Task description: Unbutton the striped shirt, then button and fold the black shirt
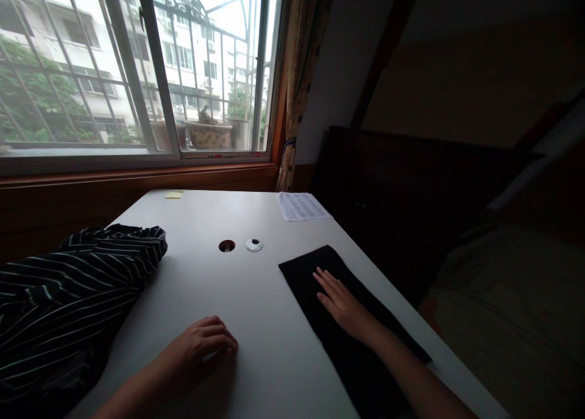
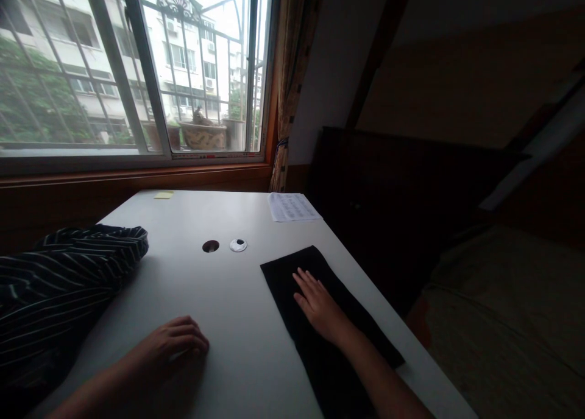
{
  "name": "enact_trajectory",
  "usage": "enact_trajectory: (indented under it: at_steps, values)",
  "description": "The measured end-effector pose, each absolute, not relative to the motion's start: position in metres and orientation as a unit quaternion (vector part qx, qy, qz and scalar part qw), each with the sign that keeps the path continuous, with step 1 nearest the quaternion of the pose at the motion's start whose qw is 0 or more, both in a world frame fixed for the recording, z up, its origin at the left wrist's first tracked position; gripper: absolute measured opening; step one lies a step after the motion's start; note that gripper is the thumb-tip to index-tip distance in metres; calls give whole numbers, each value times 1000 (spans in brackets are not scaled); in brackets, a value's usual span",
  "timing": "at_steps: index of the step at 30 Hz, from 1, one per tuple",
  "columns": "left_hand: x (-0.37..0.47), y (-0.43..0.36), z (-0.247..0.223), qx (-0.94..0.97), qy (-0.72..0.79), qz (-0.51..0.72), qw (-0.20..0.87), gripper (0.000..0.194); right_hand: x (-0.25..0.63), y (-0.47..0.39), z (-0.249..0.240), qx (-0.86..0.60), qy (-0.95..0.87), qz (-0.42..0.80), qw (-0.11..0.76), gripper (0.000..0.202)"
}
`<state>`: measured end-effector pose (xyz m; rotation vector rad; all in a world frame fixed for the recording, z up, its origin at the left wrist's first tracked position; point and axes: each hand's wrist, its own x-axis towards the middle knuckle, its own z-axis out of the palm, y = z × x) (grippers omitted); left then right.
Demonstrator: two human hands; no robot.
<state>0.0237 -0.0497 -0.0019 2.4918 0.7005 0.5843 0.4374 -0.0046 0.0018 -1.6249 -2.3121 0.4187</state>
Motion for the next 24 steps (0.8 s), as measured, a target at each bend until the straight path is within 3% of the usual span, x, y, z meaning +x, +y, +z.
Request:
enact_trajectory:
  at_steps: [6,24]
  values:
    - [20,-48,-6,908,260,220,245,20,459,36,-22,-585,-807,40,74,58]
    - [18,-44,-10,903,258,226,258,19,553,77,-37,-692,-722,-12,21,72]
